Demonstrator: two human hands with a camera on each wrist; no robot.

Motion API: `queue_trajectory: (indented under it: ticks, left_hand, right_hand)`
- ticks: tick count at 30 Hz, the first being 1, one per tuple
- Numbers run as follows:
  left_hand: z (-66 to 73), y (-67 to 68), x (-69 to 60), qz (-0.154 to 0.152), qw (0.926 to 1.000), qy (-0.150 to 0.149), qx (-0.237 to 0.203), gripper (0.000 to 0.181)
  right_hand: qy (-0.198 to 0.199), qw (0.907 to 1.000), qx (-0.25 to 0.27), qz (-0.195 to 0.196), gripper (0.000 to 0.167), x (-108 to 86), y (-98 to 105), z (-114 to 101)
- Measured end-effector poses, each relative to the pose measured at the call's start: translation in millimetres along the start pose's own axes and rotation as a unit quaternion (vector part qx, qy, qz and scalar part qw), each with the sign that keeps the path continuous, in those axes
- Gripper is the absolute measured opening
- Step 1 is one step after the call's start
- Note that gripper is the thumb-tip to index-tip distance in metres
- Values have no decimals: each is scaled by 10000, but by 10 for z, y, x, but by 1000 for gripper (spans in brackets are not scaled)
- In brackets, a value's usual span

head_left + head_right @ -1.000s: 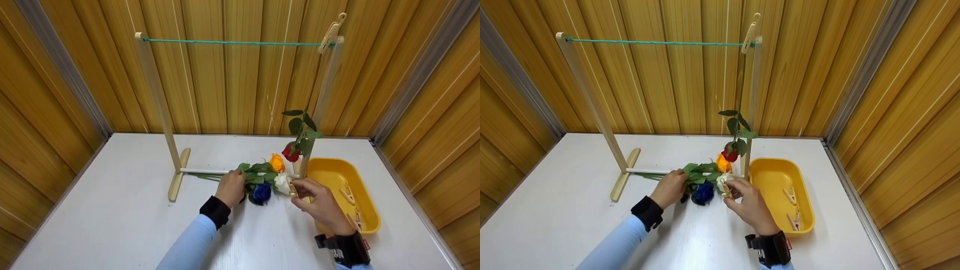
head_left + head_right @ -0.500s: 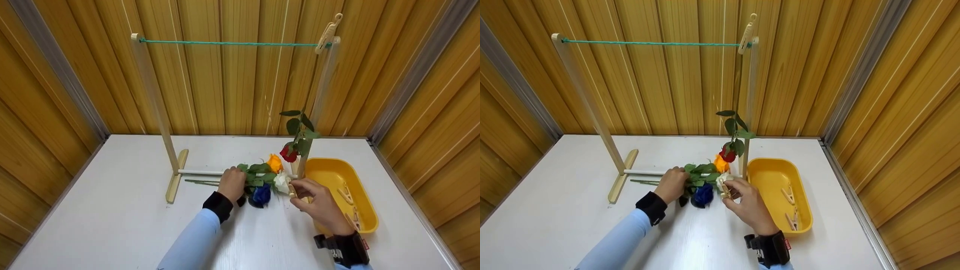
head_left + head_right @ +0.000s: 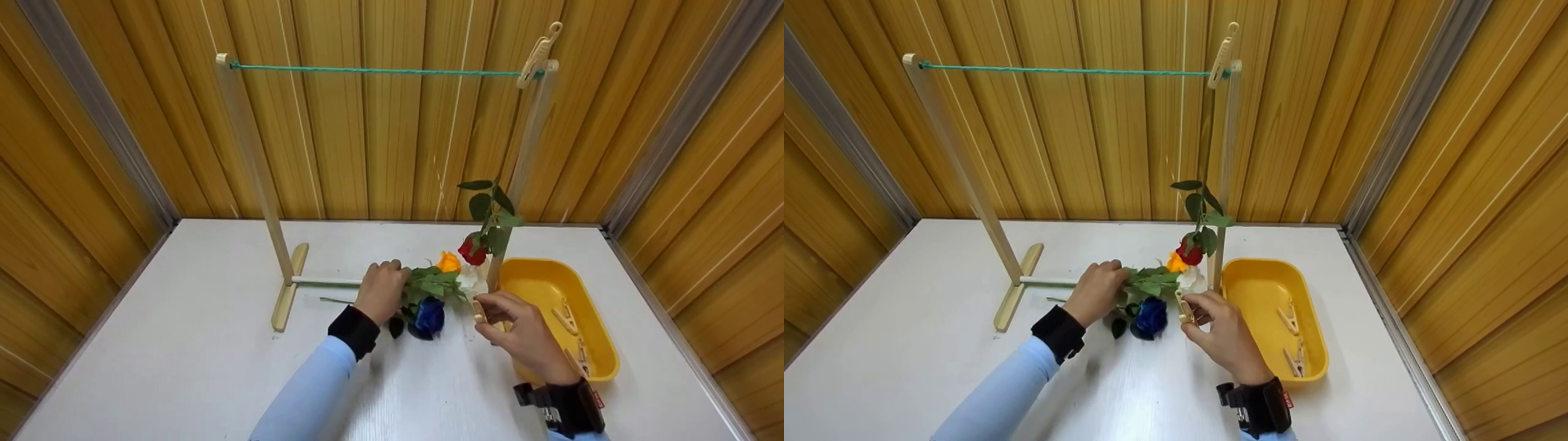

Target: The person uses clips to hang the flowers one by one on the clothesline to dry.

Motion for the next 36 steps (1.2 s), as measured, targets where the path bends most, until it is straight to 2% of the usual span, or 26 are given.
queue_trajectory:
  ticks: [5,9,18,22,30,33,36]
  left_hand:
    - [9,155,-14,-16,9998,-95,-188,15]
    - [33,273,-62,140,9989,-114,-431,16]
    - [211,429,-267,419,9975,-155,-541,20]
    - [318,432,-376,518,9971,-161,-540,23]
    - [478,351,-546,423,9947,-184,-918,25]
    - [539,305,-598,353,9927,-190,-1135,25]
    - [600,246,-637,151,9912,-224,-1294,25]
  right_hand:
    - [54,10000,-41,5,37,-1,6,-6]
    - [178,9998,-82,3,38,-10,22,-26]
    - [79,9995,-275,121,36,-25,38,-192]
    - [194,9991,-331,156,37,-28,31,-199]
    - [485,9984,-261,148,38,-28,15,-159]
    - [486,9985,-223,128,38,-29,15,-152]
    - [619,9979,-169,113,39,-36,16,-156]
Point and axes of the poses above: each hand's wrist, its own x-axis towards the middle knuckle, its own y-axis out of the back of the hand, z = x × y, the point moved 2 cm from there along x, towards the middle knuckle, and after that the axes turned 10 degrees about x, right-handed, at the moved point
